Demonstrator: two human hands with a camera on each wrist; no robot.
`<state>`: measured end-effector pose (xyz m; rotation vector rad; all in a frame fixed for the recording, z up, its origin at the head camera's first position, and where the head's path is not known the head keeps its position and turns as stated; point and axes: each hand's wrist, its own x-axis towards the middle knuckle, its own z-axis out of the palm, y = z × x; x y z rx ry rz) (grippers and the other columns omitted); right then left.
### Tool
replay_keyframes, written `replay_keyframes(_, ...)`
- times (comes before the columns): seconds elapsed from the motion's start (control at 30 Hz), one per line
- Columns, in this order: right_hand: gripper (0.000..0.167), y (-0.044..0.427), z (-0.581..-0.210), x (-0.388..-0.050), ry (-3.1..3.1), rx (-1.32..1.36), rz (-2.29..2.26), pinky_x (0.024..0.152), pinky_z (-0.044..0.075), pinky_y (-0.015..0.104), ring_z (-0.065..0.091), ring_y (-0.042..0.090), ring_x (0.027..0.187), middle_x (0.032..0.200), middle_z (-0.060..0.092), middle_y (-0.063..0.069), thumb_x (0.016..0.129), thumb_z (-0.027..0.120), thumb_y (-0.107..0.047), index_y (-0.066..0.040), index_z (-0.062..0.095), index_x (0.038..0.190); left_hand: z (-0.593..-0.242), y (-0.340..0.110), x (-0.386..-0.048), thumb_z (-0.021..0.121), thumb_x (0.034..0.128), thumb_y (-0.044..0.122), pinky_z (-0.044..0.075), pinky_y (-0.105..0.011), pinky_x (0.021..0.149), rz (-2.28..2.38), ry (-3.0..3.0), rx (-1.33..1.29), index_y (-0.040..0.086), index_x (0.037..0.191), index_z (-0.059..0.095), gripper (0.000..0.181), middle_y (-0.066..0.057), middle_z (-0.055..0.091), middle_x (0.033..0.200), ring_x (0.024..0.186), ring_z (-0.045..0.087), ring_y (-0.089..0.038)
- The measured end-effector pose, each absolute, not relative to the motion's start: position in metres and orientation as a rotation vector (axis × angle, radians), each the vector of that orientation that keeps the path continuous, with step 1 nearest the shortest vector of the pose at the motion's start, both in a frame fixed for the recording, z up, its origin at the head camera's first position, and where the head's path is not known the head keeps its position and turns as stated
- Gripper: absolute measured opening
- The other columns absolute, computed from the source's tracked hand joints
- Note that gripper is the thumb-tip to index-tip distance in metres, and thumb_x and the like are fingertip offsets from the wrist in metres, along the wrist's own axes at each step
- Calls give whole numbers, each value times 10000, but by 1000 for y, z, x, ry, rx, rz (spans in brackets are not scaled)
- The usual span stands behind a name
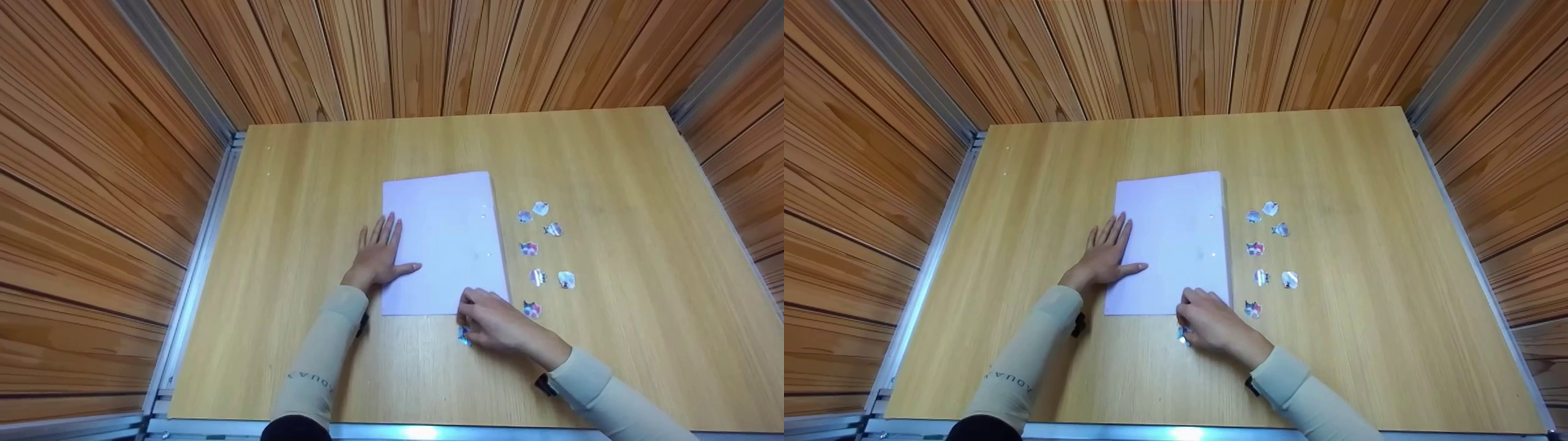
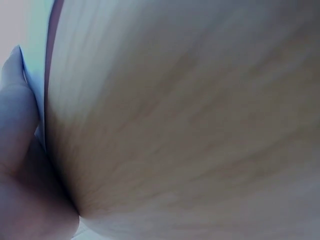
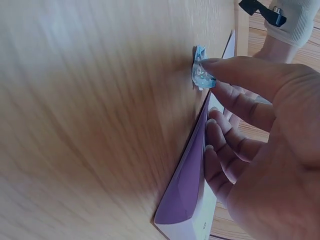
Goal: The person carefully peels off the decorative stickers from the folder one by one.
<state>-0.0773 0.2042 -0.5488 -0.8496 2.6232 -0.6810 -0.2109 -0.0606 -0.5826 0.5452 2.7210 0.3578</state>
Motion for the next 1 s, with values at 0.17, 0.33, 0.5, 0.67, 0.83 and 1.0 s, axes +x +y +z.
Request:
replay_keyframes(0.17,335,203,-549,-78,2629,-806,-700,769,482,298,501,105,906,1026,544,-64,864,837,-191,-163,694,1166,-584,-61,-213,501,917,771,-82,-558,1244,367,2726,552,147,1655,-27,1101,-65,-119,1723,1576,-136,-282)
replay_keyframes(0.33,330,205,-550,-78,2638,-806,-704,786,493,308,506,115,921,1034,552,-54,881,823,-200,-161,691,1181,-593,-60,-217,491,903,794,-124,-542,1236,370,2716,529,180,1648,-78,1120,-30,-177,1712,1564,-194,-252)
replay_keyframes(0.5,309,205,-553,-76,2641,-811,-696,793,488,320,505,122,923,1038,566,-34,882,817,-205,-156,698,1163,-600,-60,-219,484,904,795,-124,-542,1236,370,2703,540,173,1647,-70,1116,-27,-179,1710,1559,-205,-242)
replay_keyframes(0.67,304,203,-556,-76,2645,-835,-693,817,503,329,529,123,953,1053,579,-37,888,812,-199,-156,706,1170,-596,-62,-217,490,905,790,-109,-541,1240,354,2711,543,169,1650,-53,1111,-34,-161,1714,1565,-184,-252)
replay_keyframes(0.83,310,204,-552,-78,2616,-882,-689,841,509,339,535,119,972,1083,582,-42,933,767,-228,-157,688,1224,-590,-64,-211,486,908,789,-52,-565,1248,351,2751,563,152,1656,-9,1100,-62,-100,1724,1580,-112,-284)
replay_keyframes(1.0,308,207,-534,-90,2617,-968,-716,891,520,377,577,134,1037,1153,618,-8,978,708,-246,-152,667,1269,-585,-65,-208,470,923,778,-29,-575,1249,321,2729,562,148,1658,17,1069,-80,-80,1725,1581,-92,-302)
